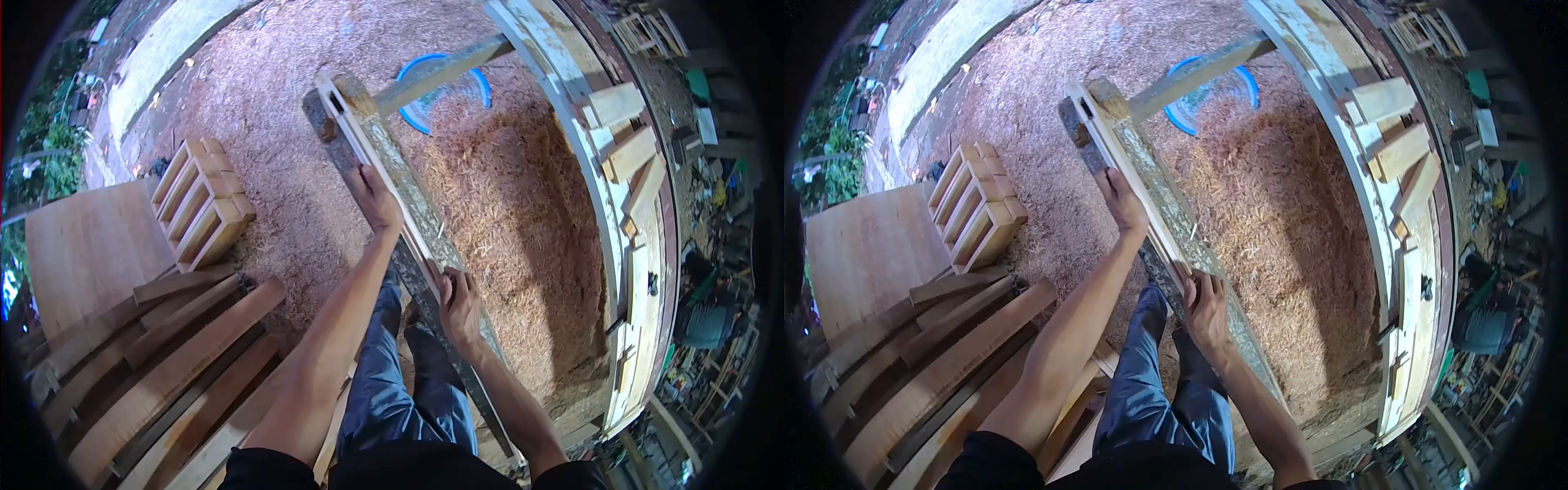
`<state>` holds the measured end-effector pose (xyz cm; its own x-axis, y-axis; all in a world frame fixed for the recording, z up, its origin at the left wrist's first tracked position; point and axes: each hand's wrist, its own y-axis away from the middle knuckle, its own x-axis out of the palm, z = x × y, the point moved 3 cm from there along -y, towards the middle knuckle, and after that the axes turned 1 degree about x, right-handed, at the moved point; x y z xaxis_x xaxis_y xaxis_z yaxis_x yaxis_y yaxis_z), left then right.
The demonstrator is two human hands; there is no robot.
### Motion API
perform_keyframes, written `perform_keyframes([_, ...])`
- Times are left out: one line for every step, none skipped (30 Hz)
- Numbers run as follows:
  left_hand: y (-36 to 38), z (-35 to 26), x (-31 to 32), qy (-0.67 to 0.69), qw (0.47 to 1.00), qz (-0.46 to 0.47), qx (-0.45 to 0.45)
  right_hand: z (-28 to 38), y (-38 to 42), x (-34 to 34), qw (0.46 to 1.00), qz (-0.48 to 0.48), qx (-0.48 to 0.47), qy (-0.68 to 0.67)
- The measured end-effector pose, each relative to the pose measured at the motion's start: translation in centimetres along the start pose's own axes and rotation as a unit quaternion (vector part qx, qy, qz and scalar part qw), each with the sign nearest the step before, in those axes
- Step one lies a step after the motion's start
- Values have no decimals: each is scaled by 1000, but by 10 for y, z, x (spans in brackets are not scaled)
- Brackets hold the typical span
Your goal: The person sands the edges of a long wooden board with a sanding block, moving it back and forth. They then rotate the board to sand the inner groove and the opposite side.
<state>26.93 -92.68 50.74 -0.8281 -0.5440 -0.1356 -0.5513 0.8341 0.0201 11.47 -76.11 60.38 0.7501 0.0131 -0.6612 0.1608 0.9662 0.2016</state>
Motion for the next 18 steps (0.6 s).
perform_keyframes([1, 1, 1, 10, 1000, -4, 6, 6, -13, 5, 1000, -3, -8, 1])
perform_keyframes([0, 1, 3, 28, 999, -14, 14, 10, -27, 12, 1000, 1, -5, -12])
perform_keyframes([1, -1, 3, 28, 999, -18, 10, 20, -42, 16, 1000, 6, -8, -11])
perform_keyframes([4, -5, 2, 28, 999, -21, 4, 34, -58, 18, 1000, 11, -10, -10])
perform_keyframes([4, -11, 1, 29, 999, -23, 1, 45, -74, 22, 1000, 14, -12, -10])
perform_keyframes([3, -8, 0, 64, 998, -11, -22, 49, -89, 31, 999, -1, -35, -33])
perform_keyframes([0, -8, -4, 71, 996, 29, -43, 54, -104, 38, 998, -6, -36, -47])
perform_keyframes([-5, -6, -11, 77, 993, 63, -64, 60, -119, 46, 997, -6, -40, -59])
perform_keyframes([-8, -5, -18, 82, 988, 94, -88, 67, -133, 53, 997, -2, -42, -71])
perform_keyframes([-12, -3, -22, 84, 986, 110, -92, 80, -148, 55, 994, -13, -70, -82])
perform_keyframes([-16, 0, -26, 84, 984, 128, -96, 86, -163, 62, 993, -12, -76, -84])
perform_keyframes([-21, 2, -29, 84, 981, 147, -98, 93, -179, 70, 993, -11, -83, -87])
perform_keyframes([-26, 1, -32, 84, 977, 167, -98, 101, -195, 77, 992, -12, -90, -91])
perform_keyframes([-25, -2, -32, 105, 976, 167, -95, 109, -211, 84, 993, -8, -90, -80])
perform_keyframes([-29, -5, -29, 110, 976, 162, -97, 118, -227, 89, 994, -4, -88, -68])
perform_keyframes([-28, -6, -28, 115, 975, 160, -103, 127, -244, 95, 992, -14, -107, -67])
perform_keyframes([-20, -6, -29, 118, 973, 161, -115, 133, -256, 99, 990, -23, -120, -65])
perform_keyframes([-16, 0, -28, 107, 979, 145, -95, 129, -253, 101, 990, -31, -125, -62])
